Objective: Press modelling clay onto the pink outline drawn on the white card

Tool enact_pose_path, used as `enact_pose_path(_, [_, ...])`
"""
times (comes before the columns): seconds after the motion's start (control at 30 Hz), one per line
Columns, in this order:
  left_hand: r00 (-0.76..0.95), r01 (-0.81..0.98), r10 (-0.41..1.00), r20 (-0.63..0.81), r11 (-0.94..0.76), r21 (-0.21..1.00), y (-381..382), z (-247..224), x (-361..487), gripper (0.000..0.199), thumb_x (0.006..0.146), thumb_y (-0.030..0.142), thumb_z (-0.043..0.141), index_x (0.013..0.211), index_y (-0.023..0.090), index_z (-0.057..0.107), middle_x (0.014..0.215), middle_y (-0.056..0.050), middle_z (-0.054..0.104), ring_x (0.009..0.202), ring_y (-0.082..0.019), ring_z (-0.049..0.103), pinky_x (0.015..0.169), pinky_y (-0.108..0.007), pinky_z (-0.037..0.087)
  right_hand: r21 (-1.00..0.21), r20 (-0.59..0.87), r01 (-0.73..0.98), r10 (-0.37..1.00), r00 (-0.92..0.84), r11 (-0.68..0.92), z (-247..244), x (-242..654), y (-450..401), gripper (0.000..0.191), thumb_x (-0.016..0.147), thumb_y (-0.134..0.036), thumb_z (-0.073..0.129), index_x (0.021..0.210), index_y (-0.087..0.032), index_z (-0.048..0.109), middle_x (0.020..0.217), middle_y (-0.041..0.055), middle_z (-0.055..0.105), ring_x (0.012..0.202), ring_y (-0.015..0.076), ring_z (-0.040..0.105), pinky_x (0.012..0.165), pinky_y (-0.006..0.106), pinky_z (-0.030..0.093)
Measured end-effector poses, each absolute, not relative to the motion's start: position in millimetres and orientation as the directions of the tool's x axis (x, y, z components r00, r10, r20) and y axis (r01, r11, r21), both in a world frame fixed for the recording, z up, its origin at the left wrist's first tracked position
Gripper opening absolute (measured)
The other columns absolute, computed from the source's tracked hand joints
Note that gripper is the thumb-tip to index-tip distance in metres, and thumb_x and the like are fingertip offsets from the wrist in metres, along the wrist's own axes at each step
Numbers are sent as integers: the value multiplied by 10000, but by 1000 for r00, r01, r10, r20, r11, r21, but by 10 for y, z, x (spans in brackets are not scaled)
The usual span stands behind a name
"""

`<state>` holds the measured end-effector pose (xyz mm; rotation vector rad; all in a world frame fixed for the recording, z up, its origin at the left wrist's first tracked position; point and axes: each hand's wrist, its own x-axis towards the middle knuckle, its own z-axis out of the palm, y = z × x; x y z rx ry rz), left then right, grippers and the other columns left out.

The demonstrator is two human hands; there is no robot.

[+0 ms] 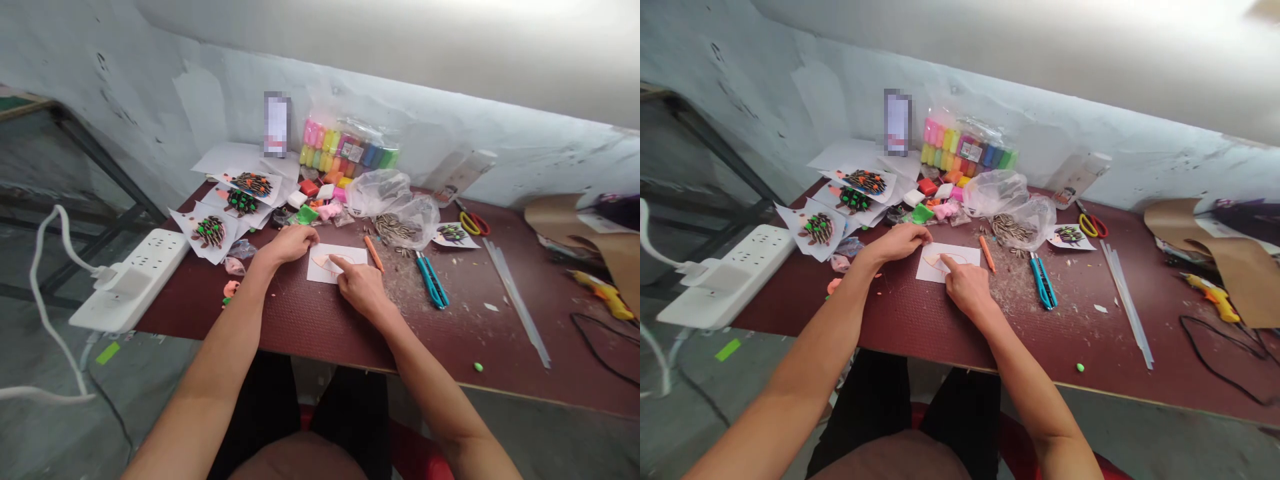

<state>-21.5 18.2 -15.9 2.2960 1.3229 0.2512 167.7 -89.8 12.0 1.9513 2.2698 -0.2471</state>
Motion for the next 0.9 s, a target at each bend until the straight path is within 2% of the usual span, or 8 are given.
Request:
enact_pose_path(0.43, [525,784,848,-67,-452,425,152,-131,-202,343,887,138,498,1101,206,757,1184,-78,774,1121,-239,694,1000,-336,508,-36,-208,982,960,-190,186,118,1605,-873,583,999,-243,399,1569,-332,480,1275,116,750,1087,274,727,884,363,508])
enact_pose_path(0.6, [533,772,844,-59,-457,443,152,-132,-212,321,860,144,520,1071,199,756,1148,-78,776,1074,-233,695,950,-319,513,-58,-235,963,934,-269,263,122,1501,-873,592,983,-237,410,1561,-343,488,1200,112,770,1086,285,720,862,368,502])
enact_pose_path(0.73, [544,761,837,-68,-457,461,157,-131,-211,315,794,112,581,1046,200,749,1077,-63,779,1011,-225,698,894,-303,506,-29,-261,961,926,-272,274,145,1448,-848,584,992,-230,397,1559,-339,485,1160,118,776,1050,294,729,830,368,496])
enact_pose_path(0.9, [527,764,847,-73,-434,477,156,-120,-186,286,794,111,603,1023,198,750,1065,-75,778,1023,-240,699,876,-307,494,36,-303,949,908,-289,313,167,1377,-848,550,1028,-206,341,1560,-276,462,1104,146,779,1024,283,734,839,365,486])
